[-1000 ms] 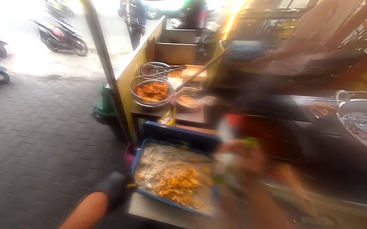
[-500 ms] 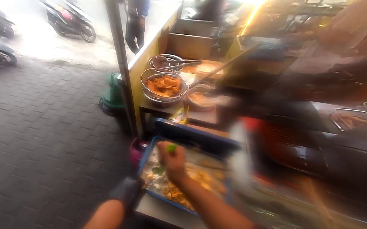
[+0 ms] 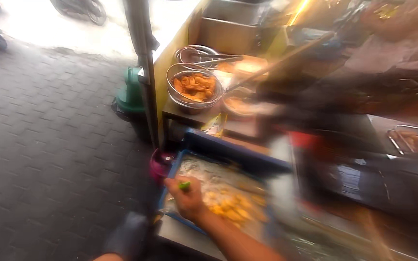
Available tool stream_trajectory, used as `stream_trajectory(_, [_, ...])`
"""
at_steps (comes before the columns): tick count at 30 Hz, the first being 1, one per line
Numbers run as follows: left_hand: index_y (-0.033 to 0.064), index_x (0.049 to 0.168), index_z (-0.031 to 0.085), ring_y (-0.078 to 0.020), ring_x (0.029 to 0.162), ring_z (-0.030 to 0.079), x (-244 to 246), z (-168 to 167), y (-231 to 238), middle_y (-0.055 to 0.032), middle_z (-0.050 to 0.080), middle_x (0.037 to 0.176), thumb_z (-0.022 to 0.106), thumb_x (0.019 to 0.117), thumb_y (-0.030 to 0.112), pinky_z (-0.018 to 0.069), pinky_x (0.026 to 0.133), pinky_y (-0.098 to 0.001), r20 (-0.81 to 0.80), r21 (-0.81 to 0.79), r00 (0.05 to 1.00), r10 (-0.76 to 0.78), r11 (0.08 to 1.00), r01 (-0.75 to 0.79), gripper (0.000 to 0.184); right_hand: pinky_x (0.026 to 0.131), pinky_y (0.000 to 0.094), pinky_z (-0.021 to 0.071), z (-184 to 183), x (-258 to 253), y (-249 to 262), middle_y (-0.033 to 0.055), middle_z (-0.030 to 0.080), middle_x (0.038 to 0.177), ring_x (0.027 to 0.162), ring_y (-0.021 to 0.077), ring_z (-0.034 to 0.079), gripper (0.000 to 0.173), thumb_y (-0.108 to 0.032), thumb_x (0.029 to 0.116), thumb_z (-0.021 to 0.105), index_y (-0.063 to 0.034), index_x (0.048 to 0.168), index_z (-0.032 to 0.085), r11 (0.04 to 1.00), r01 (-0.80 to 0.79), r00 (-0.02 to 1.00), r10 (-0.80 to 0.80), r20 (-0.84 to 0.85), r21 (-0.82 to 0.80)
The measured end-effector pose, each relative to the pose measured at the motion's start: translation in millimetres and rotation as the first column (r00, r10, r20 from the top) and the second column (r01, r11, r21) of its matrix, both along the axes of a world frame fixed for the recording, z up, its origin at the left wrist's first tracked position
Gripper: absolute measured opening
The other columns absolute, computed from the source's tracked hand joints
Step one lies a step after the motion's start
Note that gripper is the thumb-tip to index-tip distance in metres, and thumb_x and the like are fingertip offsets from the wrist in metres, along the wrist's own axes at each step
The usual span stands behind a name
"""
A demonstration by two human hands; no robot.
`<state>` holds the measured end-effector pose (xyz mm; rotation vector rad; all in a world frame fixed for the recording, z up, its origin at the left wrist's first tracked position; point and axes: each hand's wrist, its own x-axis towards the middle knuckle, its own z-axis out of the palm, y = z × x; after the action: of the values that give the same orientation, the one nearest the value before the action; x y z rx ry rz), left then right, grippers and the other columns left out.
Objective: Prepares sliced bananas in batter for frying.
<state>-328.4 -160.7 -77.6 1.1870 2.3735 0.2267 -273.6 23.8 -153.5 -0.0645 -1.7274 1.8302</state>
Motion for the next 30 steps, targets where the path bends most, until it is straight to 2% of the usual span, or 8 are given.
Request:
stream_trajectory(2, [0.0137, 0.123, 0.072, -0.0389, 0.118, 0.065, -4, 2, 5, -0.017, 0.069, 0.124, 0.053, 0.1029, 0.042, 0.0478, 0.102, -0.0585, 0.051, -0.058, 0.998, 0.024, 0.998, -0.021, 0.039, 0.045, 0.0211, 0.0363, -38, -4, 0, -0.0052, 0.044, 0.053, 0.046, 0.0023, 0.041, 0.04, -0.018, 0.1002, 0.062, -0.0103, 0.062, 0.052, 1.0, 0.013, 0.994, -0.014, 0.109, 0.013])
stream_trajectory(4, [0.0127, 0.127, 0.07, -0.0394, 0.123, 0.062, -9, 0, 9, -0.0183, 0.067, 0.129, 0.05, 0.1041, 0.039, 0.0451, 0.106, -0.0582, 0.092, -0.075, 0.995, 0.03, 0.997, -0.023, 0.041, 0.044, 0.0236, 0.0371, -53, -11, 8, -0.0047, 0.046, 0.052, 0.045, 0.0043, 0.043, 0.041, -0.021, 0.1002, 0.062, -0.0118, 0.062, 0.052, 1.0, 0.006, 0.979, -0.011, 0.202, 0.021])
stream_trajectory(7, [0.0105, 0.124, 0.071, -0.04, 0.122, 0.062, -9, -7, 5, -0.0189, 0.068, 0.127, 0.052, 0.1029, 0.037, 0.0455, 0.106, -0.0577, 0.085, -0.024, 0.995, 0.05, 0.999, -0.048, 0.039, 0.041, 0.0258, 0.0348, -29, -13, 10, -0.0019, 0.042, 0.05, 0.041, 0.0081, 0.039, 0.043, -0.024, 0.1022, 0.062, -0.0115, 0.063, 0.05, 1.0, -0.017, 0.977, 0.019, 0.215, -0.01])
stream_trajectory(12, [0.016, 0.127, 0.069, -0.0389, 0.123, 0.062, -11, -15, -3, -0.0156, 0.065, 0.134, 0.05, 0.1029, 0.044, 0.0481, 0.102, -0.0593, 0.065, -0.084, 0.994, 0.087, 0.993, -0.082, 0.042, 0.04, 0.024, 0.0361, 12, -22, 3, -0.002, 0.041, 0.052, 0.042, 0.0073, 0.04, 0.042, -0.022, 0.104, 0.059, -0.0118, 0.065, 0.048, 0.998, -0.06, 0.998, 0.06, 0.031, 0.03])
stream_trajectory(17, [0.0146, 0.128, 0.068, -0.0402, 0.125, 0.061, -14, -21, -1, -0.0179, 0.064, 0.134, 0.049, 0.1029, 0.044, 0.0467, 0.103, -0.0599, 0.088, -0.088, 0.991, 0.104, 0.991, -0.097, 0.043, 0.042, 0.0223, 0.0339, -53, -33, -8, -0.0048, 0.042, 0.05, 0.043, 0.0038, 0.039, 0.042, -0.018, 0.0993, 0.061, -0.0125, 0.06, 0.048, 0.992, -0.061, 0.991, 0.047, 0.127, 0.107])
stream_trajectory(21, [0.0096, 0.129, 0.067, -0.0419, 0.127, 0.058, -13, -18, 3, -0.0207, 0.063, 0.134, 0.048, 0.1035, 0.038, 0.0457, 0.105, -0.0604, 0.118, -0.131, 0.989, 0.089, 0.989, -0.073, 0.042, 0.044, 0.0232, 0.0361, -76, -29, -5, -0.006, 0.044, 0.051, 0.045, 0.0033, 0.041, 0.04, -0.016, 0.0967, 0.061, -0.0132, 0.059, 0.049, 0.989, -0.088, 0.966, 0.055, 0.252, 0.12])
stream_trajectory(25, [0.007, 0.128, 0.066, -0.0434, 0.13, 0.056, -11, -14, 10, -0.0222, 0.061, 0.137, 0.053, 0.1028, 0.034, 0.0443, 0.106, -0.0622, 0.162, -0.169, 0.981, 0.11, 0.982, -0.082, 0.04, 0.044, 0.0261, 0.0394, -47, -22, 8, -0.0044, 0.044, 0.05, 0.043, 0.0065, 0.043, 0.039, -0.019, 0.0985, 0.059, -0.0127, 0.061, 0.051, 0.996, -0.087, 0.944, 0.082, 0.321, 0.003])
stream_trajectory(30, [0.0056, 0.128, 0.066, -0.0447, 0.131, 0.054, -5, -21, 9, -0.0244, 0.059, 0.138, 0.054, 0.1026, 0.033, 0.0433, 0.106, -0.0623, 0.195, -0.177, 0.975, 0.105, 0.982, -0.071, 0.039, 0.041, 0.022, 0.0385, 39, -24, 22, -0.0049, 0.044, 0.052, 0.042, 0.0044, 0.042, 0.04, -0.028, 0.1031, 0.059, -0.0153, 0.066, 0.05, 0.988, -0.114, 0.992, 0.108, 0.063, 0.108])
